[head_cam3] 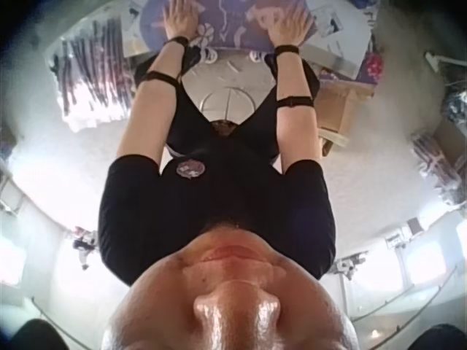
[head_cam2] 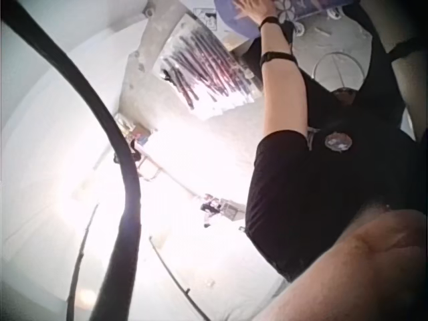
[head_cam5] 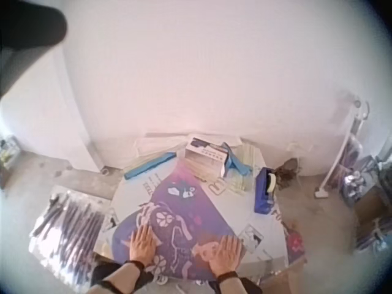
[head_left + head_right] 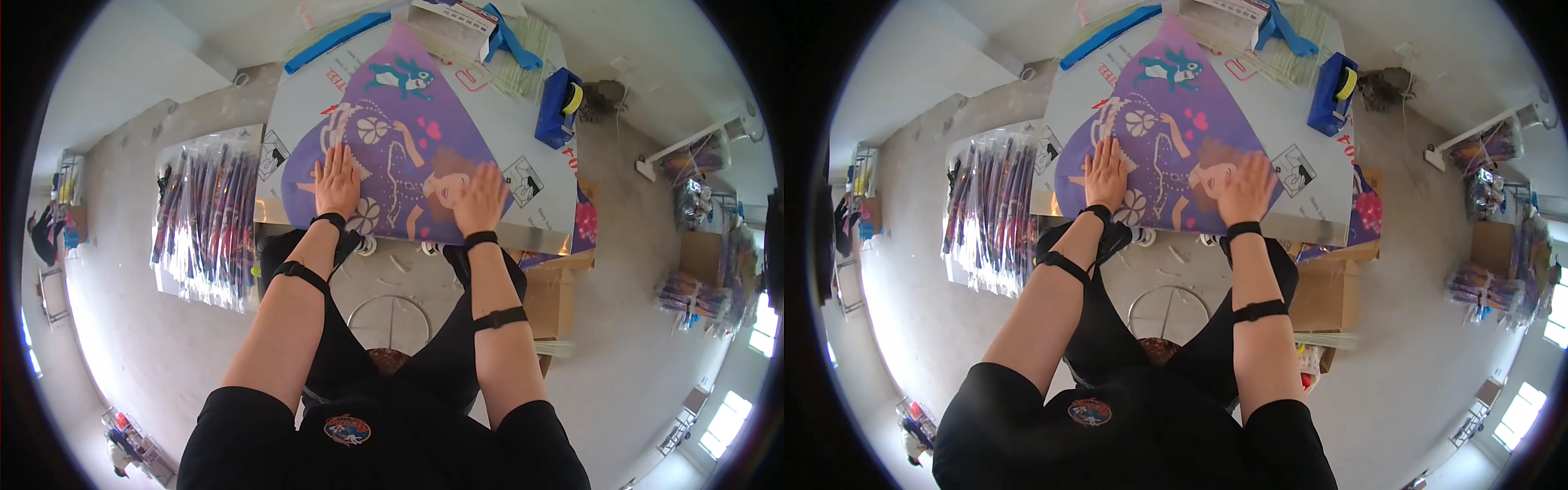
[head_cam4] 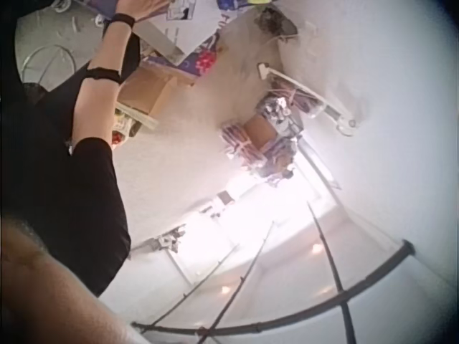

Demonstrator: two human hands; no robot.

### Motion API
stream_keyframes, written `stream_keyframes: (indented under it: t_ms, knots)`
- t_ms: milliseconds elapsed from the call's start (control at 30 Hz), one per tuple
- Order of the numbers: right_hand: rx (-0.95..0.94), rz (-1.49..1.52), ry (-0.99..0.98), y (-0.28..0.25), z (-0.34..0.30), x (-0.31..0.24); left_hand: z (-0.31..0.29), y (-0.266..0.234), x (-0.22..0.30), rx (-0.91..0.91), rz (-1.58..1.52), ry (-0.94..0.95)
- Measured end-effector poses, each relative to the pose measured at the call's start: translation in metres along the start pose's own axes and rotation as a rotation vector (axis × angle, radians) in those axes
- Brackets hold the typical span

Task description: Assembling toy kites by attaching plastic sails to sticks and securing them with tape and string.

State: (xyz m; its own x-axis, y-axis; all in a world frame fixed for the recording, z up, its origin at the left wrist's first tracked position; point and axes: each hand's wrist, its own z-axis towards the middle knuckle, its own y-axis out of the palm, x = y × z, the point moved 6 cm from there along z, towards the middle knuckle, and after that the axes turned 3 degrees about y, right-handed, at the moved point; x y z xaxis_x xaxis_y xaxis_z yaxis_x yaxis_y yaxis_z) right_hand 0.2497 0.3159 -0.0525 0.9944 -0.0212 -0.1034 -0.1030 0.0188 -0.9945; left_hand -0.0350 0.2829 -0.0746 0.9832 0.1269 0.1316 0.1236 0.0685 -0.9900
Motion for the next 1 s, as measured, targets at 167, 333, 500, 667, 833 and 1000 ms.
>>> stream_keyframes:
  t_ms: [167, 333, 500, 667, 833, 1000]
  knots:
    - [0.025, 0.092, -0.195, 0.014, -0.001, -0.069, 0.001, -0.004, 0.001, 0.014, 0.015, 0.005]
    - [0.058, 0.095, -0.236, 0.018, 0.001, -0.049, 0.002, -0.001, 0.0, 0.001, -0.006, -0.002]
    - [0.006, 0.002, -0.073, 0.015, 0.012, 0.014, 0.001, 0.0, -0.001, 0.019, 0.007, 0.012]
    - [0.001, -0.007, 0.098, 0.01, 0.015, 0.054, 0.002, 0.0, -0.003, -0.019, -0.035, 0.038]
    - [0.02, -0.076, 0.076, 0.009, 0.014, 0.05, 0.002, 0.0, 0.041, -0.002, 0.042, -0.002]
    - [0.035, -0.07, 0.03, 0.005, 0.011, 0.048, 0.001, 0.007, 0.154, 0.123, -0.136, 0.273]
